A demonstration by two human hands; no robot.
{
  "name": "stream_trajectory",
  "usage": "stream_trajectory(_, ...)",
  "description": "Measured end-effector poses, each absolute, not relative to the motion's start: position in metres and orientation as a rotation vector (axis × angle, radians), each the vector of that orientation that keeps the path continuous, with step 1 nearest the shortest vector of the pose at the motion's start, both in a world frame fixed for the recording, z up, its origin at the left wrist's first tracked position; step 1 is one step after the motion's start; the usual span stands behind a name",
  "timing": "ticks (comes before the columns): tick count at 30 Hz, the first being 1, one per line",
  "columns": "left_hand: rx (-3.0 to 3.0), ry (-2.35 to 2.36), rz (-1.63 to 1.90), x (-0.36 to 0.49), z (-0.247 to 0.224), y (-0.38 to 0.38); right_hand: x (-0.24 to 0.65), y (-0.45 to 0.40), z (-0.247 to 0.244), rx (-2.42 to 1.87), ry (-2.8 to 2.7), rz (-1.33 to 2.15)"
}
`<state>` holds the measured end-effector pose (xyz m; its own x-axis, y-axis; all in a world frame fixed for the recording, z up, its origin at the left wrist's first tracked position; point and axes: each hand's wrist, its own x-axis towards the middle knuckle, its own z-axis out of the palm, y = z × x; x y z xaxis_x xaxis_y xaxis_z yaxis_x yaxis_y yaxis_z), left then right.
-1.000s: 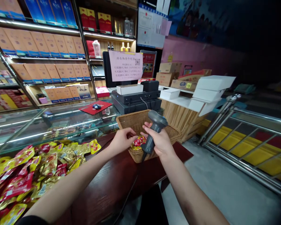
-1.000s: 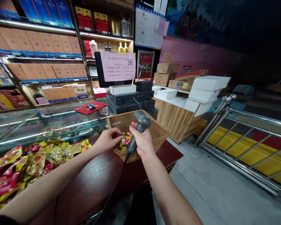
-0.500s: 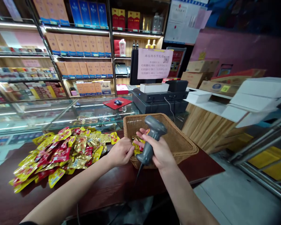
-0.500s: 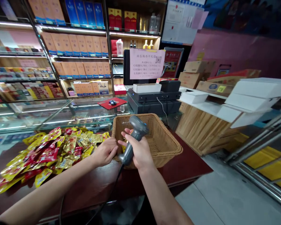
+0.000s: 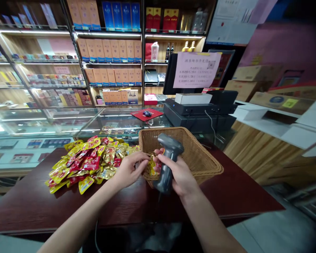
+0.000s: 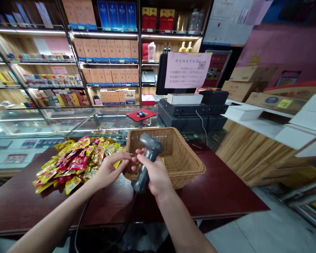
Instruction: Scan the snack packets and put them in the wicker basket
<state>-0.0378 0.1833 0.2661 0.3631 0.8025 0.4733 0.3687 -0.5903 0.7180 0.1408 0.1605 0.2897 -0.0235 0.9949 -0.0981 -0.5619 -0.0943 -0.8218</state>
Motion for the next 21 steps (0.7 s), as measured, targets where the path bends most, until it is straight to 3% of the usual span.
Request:
stream_trajectory(5,1.698,1.576,1.423,-0.105,0.236,0.169,0.110,0.126,0.288,-0.822,-1.133,1.570)
stream_trajectory(11,1.620,2.321,1.085,-0.148,0.177,0.140,0.066,0.109,0.234,-0.934,-1.290,1.650)
stream_trajectory(15,1.319,2.413,1.085,-0.140,0.158,0.144,0.056,0.111,0.197,-1.028,-1.294,1.576)
stream_trajectory(21,1.192,2.244,1.462,-0.125,0.148,0.159,0.068,0.113,0.183,-1.070,-1.402,1.422)
